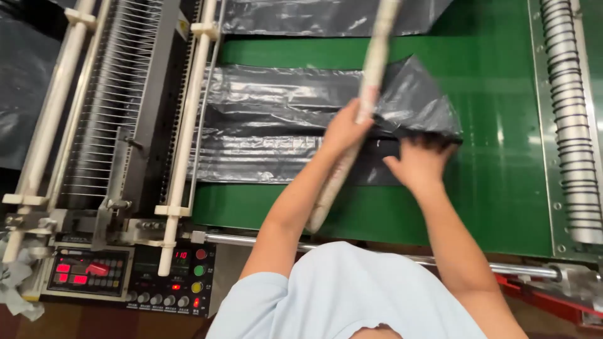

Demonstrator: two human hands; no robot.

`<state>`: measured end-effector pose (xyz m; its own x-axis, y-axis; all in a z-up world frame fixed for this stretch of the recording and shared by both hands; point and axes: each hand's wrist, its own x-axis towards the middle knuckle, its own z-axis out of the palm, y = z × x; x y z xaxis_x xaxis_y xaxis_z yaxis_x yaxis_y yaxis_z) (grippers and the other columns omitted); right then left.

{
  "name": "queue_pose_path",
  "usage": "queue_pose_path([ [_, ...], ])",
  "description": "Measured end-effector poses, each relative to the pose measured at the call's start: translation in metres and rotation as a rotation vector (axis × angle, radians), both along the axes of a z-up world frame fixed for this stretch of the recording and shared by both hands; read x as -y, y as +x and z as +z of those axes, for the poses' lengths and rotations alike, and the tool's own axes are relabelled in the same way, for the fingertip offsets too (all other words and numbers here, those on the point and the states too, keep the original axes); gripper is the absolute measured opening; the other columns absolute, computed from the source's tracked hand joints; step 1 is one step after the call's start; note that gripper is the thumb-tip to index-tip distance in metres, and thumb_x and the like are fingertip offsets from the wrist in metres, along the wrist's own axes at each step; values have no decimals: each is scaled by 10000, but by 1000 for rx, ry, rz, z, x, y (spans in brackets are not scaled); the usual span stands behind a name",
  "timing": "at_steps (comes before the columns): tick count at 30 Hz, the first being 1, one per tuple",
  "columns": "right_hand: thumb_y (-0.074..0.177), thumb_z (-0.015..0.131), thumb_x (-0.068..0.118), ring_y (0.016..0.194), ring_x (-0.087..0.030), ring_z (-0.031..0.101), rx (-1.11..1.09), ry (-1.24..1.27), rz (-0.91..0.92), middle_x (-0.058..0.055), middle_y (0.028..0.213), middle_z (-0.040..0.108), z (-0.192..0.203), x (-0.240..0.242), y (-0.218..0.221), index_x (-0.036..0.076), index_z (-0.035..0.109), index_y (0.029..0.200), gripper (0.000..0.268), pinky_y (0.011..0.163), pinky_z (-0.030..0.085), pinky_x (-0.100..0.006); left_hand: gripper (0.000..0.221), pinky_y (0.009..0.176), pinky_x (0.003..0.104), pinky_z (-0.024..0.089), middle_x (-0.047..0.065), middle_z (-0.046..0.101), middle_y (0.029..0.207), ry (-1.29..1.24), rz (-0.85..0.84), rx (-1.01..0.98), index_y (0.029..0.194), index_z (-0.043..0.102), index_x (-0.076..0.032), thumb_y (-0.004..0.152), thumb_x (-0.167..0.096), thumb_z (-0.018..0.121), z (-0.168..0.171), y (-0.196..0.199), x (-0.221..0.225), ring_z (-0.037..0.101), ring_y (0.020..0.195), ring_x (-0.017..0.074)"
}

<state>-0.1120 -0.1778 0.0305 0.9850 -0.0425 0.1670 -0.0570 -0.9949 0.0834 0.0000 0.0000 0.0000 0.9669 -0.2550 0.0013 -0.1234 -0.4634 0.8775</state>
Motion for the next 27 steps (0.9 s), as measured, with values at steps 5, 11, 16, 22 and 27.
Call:
queue_pose_path([
  [5, 837, 691, 572, 1235, -563, 465, -13, 68, -315, -274, 1378, 538, -27, 99, -5, 45, 603, 1347, 739, 863, 369, -731, 702, 1012, 414, 447, 150, 631, 1323, -16, -247, -101, 1437, 472, -151, 838, -503, 574, 34, -29, 41, 599, 1209, 317],
  [11, 854, 750, 411, 1020, -351, 594, 302, 67, -5, -100, 1059, 658, -5, 103, -20, 128, 739, 1101, 375, 790, 440, -475, 592, 1009, 327, 446, 14, 633, 1363, -167, -199, -128, 1379, 531, -216, 821, -400, 607, 43, -28, 18, 619, 1171, 184],
  [16, 652, 808, 402, 1137, -354, 592, 234, -76, 471, -78, 985, 660, -9, 64, 13, 120, 700, 920, 403, 886, 451, -444, 659, 1096, 343, 417, 39, 532, 1494, -258, -73, -96, 1458, 467, -164, 847, -349, 629, 60, -31, -33, 547, 1313, 187],
  [22, 987, 396, 495, 1330, -442, 413, -677, -775, 90, 29, 1241, 709, -3, 51, 37, 384, 713, 1191, 394, 1059, 191, -660, 591, 794, 287, 577, 49, 671, 1186, -389, 106, -89, 1472, 445, -204, 907, -231, 616, 79, -50, -108, 646, 934, 131],
  [27, 1009, 280, 438, 1214, -402, 658, -1149, -478, -385, -139, 1309, 733, -17, 101, 28, 160, 682, 1333, 586, 1109, 168, -689, 503, 731, 270, 601, 57, 664, 1165, -452, 406, -82, 1423, 489, -212, 936, -209, 617, 114, -72, -162, 655, 907, 149],
])
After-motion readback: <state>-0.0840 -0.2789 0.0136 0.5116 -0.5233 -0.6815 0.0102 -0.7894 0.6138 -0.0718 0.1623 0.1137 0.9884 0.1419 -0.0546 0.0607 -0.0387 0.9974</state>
